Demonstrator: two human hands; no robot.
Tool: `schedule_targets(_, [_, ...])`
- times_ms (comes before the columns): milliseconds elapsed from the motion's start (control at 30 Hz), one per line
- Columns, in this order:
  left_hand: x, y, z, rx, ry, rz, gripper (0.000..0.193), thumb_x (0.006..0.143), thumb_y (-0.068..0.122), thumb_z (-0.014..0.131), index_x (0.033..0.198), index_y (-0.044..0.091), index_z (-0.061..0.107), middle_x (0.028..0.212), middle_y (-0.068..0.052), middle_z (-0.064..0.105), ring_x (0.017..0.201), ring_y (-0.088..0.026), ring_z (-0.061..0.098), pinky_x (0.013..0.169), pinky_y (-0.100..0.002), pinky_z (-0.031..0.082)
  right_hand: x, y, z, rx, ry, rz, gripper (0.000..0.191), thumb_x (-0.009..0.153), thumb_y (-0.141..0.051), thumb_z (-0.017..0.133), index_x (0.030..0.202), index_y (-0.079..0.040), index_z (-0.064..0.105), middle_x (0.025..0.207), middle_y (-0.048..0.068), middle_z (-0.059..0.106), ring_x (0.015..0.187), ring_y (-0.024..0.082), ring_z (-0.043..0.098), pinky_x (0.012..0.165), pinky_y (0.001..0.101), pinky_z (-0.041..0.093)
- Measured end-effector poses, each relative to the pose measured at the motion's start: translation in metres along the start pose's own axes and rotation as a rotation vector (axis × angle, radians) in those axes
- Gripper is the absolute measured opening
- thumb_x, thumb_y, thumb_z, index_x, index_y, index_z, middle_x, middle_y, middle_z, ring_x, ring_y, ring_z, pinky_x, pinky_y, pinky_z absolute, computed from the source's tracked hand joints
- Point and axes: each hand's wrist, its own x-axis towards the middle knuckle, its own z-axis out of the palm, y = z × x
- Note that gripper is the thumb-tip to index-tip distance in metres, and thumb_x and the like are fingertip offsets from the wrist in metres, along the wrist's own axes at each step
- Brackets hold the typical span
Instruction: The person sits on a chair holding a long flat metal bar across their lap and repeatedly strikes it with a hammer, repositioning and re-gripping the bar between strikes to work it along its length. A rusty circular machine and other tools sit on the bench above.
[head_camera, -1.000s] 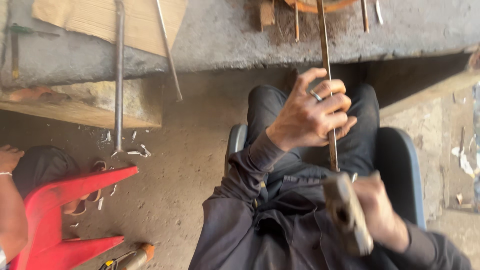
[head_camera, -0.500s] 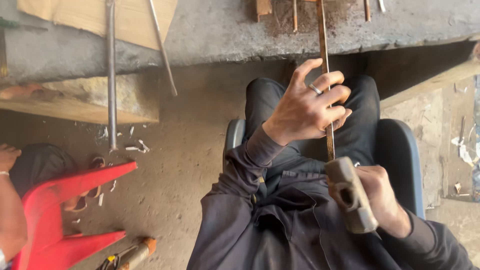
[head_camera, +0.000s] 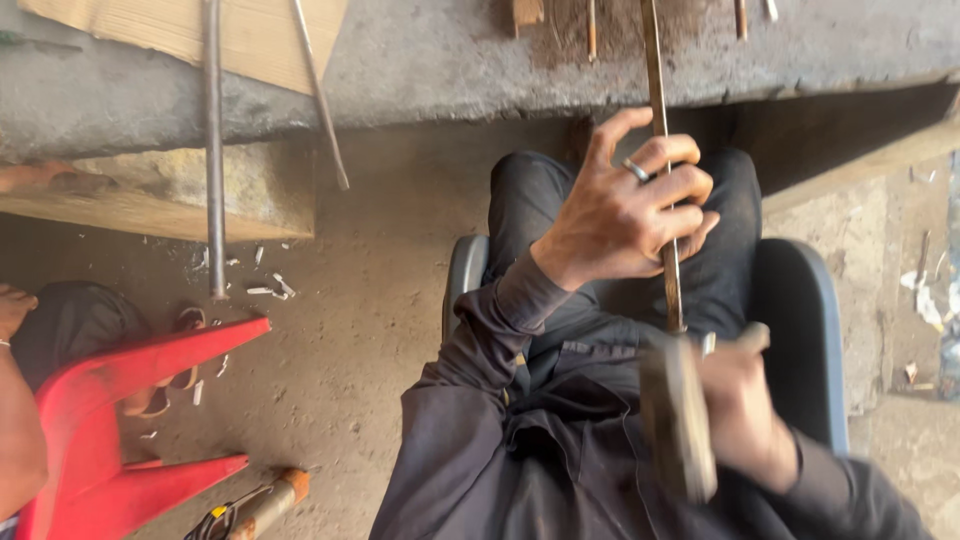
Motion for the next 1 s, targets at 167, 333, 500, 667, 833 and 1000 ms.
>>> schedule_targets(167, [0.006, 0.002, 0.006, -0.041, 0.014, -0.027, 0.022, 0.090, 0.024, 0.079, 0.073, 0.017, 0.068, 0.092, 0.007, 0.065, 0.109, -0.016, 0.061, 0.117, -0.055, 0.031, 0.001, 0.003, -0.002, 0.037, 0.044, -0.088, 0.031, 0.059, -0.015, 0.078, 0.088, -0.005, 0.072, 0.064, 0.003, 0.065, 0.050, 0.018, 0.062, 0.050, 0.0318, 0.047])
schedule_targets(333, [0.008, 0.001, 0.010, 0.001, -0.009, -0.036, 0.024, 0.091, 0.023, 0.080, 0.072, 0.016, 0.067, 0.091, 0.007, 0.065, 0.107, -0.016, 0.062, 0.117, -0.054, 0.032, 0.005, 0.008, -0.017, -0.018, 0.035, 0.162, 0.023, 0.051, -0.008, 0.080, 0.069, -0.008, 0.066, 0.058, 0.005, 0.062, 0.048, 0.021, 0.060, 0.050, 0.0348, 0.045])
schedule_targets(500, [0.013, -0.001, 0.014, -0.015, -0.004, 0.001, 0.024, 0.091, 0.023, 0.080, 0.072, 0.016, 0.067, 0.091, 0.006, 0.064, 0.106, -0.016, 0.062, 0.117, -0.054, 0.032, 0.007, 0.004, -0.027, -0.035, 0.153, -0.123, 0.022, 0.059, -0.009, 0.077, 0.080, -0.009, 0.070, 0.068, 0.004, 0.067, 0.054, 0.021, 0.064, 0.050, 0.0309, 0.047])
schedule_targets(667, [0.017, -0.005, 0.013, -0.003, -0.014, -0.007, 0.024, 0.091, 0.022, 0.079, 0.072, 0.014, 0.066, 0.091, 0.006, 0.064, 0.106, -0.016, 0.063, 0.116, -0.054, 0.033, 0.012, 0.011, -0.027, 0.114, 0.140, -0.086, 0.018, 0.060, -0.014, 0.078, 0.076, -0.011, 0.071, 0.060, -0.001, 0.065, 0.048, 0.015, 0.065, 0.046, 0.0283, 0.046])
schedule_targets(833, [0.019, -0.007, 0.017, -0.005, -0.001, 0.002, 0.024, 0.090, 0.021, 0.079, 0.071, 0.013, 0.067, 0.091, 0.005, 0.064, 0.106, -0.017, 0.063, 0.115, -0.054, 0.033, 0.012, 0.021, -0.022, 0.083, 0.096, 0.043, 0.017, 0.060, -0.014, 0.077, 0.072, -0.010, 0.067, 0.060, 0.001, 0.064, 0.048, 0.015, 0.063, 0.049, 0.0288, 0.048])
schedule_targets(1000, [0.021, -0.011, 0.021, -0.010, -0.017, -0.013, 0.024, 0.090, 0.022, 0.079, 0.071, 0.014, 0.067, 0.090, 0.006, 0.064, 0.105, -0.016, 0.063, 0.116, -0.054, 0.033, 0.018, 0.017, -0.020, -0.059, 0.248, -0.142, 0.015, 0.067, -0.010, 0.079, 0.071, -0.010, 0.065, 0.059, 0.003, 0.062, 0.046, 0.016, 0.058, 0.046, 0.0306, 0.043])
